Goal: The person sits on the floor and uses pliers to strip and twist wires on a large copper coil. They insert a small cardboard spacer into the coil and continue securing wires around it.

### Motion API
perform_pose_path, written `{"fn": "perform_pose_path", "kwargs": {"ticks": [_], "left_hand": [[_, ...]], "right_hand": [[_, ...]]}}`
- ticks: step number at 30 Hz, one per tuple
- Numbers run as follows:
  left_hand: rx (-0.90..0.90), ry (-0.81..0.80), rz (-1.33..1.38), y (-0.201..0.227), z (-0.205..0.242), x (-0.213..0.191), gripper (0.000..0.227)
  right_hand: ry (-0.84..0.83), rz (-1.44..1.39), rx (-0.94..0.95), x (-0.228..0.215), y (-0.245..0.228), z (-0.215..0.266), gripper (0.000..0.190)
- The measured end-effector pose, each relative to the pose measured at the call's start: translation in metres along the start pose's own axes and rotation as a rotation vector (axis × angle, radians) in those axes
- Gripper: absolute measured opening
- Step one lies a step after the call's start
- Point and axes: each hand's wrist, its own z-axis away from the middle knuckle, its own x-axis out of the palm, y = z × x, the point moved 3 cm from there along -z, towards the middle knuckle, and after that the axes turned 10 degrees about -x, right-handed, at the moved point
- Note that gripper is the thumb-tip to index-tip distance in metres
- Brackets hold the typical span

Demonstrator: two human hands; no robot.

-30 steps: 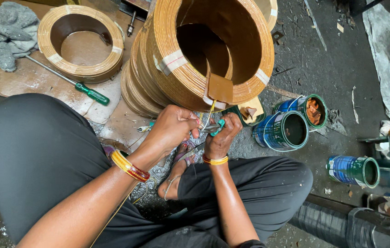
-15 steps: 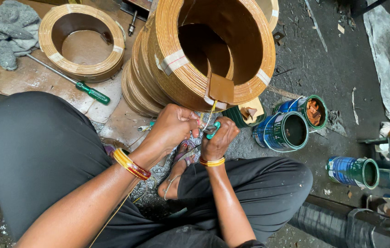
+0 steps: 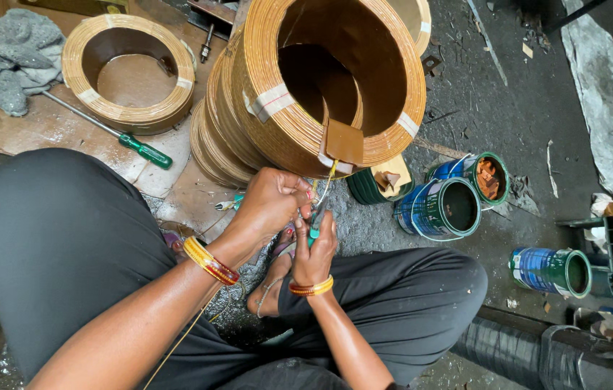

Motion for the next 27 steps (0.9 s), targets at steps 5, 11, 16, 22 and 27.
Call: {"fn": "perform_pose_path", "kwargs": {"ticks": [5, 11, 16, 22, 27], "left_hand": [[0.052, -0.015, 0.045, 0.005, 0.006, 0.000, 0.011], [0.050, -0.029, 0.081, -0.002, 0.003, 0.003, 0.011], [0.083, -0.019, 0.069, -0.003, 0.002, 0.002, 0.011], [0.107, -0.020, 0.061, 0.000, 0.007, 0.001, 0.013], [0.093, 0.022, -0.014, 0.001, 0.012, 0.001, 0.014]], "right_hand": [[-0.181, -0.358, 0.177, -0.015, -0.008, 0.002, 0.035], [-0.206, -0.407, 0.130, -0.034, 0.000, 0.007, 0.034], [-0.114, -0.071, 0.025, -0.039, -0.001, 0.002, 0.047], [-0.097, 0.005, -0.082, -0.031, -0.003, -0.011, 0.042], [-0.072, -0.003, -0.115, -0.030, -0.002, -0.012, 0.047]]}}
